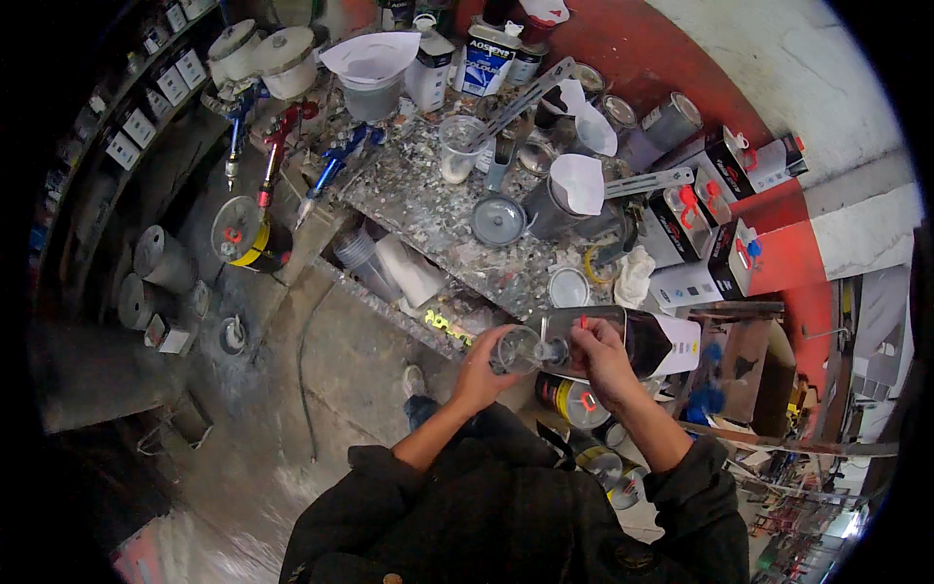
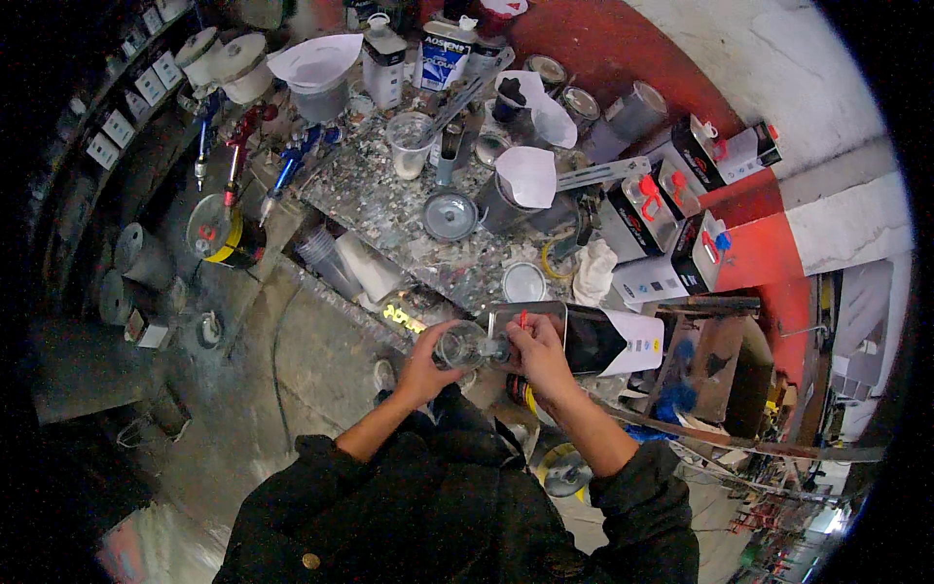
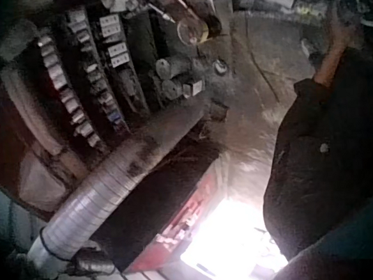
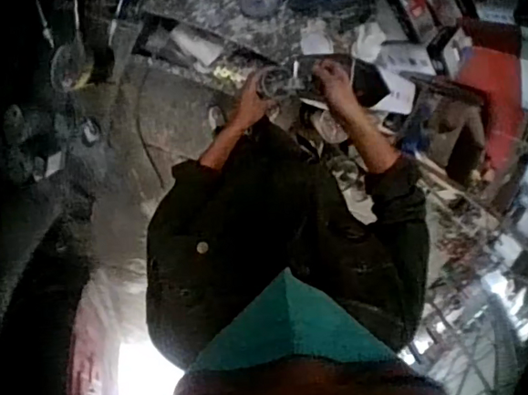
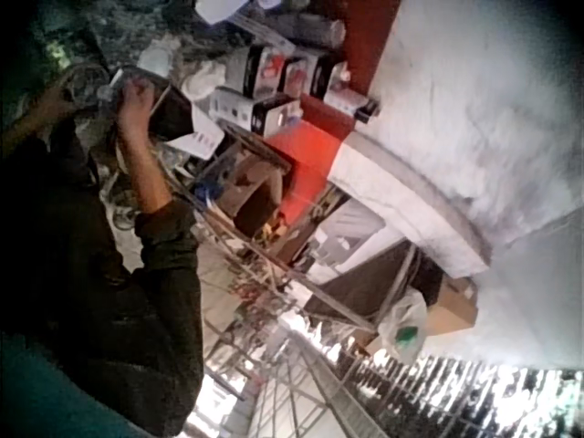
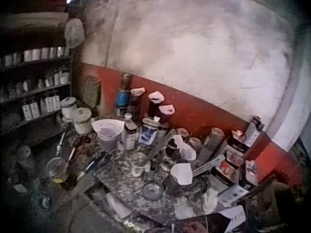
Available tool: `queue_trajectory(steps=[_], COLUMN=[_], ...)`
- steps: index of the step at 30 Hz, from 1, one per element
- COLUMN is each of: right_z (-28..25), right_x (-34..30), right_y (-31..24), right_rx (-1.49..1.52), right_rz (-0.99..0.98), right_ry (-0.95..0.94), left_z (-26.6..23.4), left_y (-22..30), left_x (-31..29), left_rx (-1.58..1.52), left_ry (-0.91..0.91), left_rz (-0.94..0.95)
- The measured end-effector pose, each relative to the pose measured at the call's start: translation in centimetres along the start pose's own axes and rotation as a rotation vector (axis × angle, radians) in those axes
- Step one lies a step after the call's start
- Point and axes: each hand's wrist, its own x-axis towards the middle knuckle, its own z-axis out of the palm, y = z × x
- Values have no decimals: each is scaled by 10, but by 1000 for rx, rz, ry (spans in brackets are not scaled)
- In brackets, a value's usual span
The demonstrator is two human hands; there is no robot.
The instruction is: The person uses a spray gun to apply paint to the rear bumper of a car that is masked with paper and tape. After spraying, the person walks to a workbench, places the spray gun down, and mixes paint in a container using a funnel and a measuring cup.
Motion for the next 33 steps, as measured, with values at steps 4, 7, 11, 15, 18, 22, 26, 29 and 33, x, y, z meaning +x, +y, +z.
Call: queue_trajectory(steps=[4,7,11,15,18,22,26,29,33], right_z=[4,11,9,9,10,17,17,21,21], right_x=[6,6,10,14,15,9,11,9,9], right_y=[10,11,15,22,22,15,16,12,12], right_rx=[-50,-39,-53,-53,-58,-41,-65,-82,-97], right_rz=[-14,-10,40,25,15,29,43,33,31], right_ry=[-9,1,-27,-21,-31,-13,-11,5,-3], left_z=[-3,-3,-3,-3,-3,-4,-5,-7,-8], left_y=[-6,-13,-21,-24,-24,-24,-25,-20,-19], left_x=[-4,-5,-7,-8,-8,-7,-7,-6,-6], left_rx=[2,4,12,23,18,43,61,76,89], left_ry=[12,37,45,44,43,36,50,44,53], left_rz=[-6,27,22,30,29,43,58,33,40])
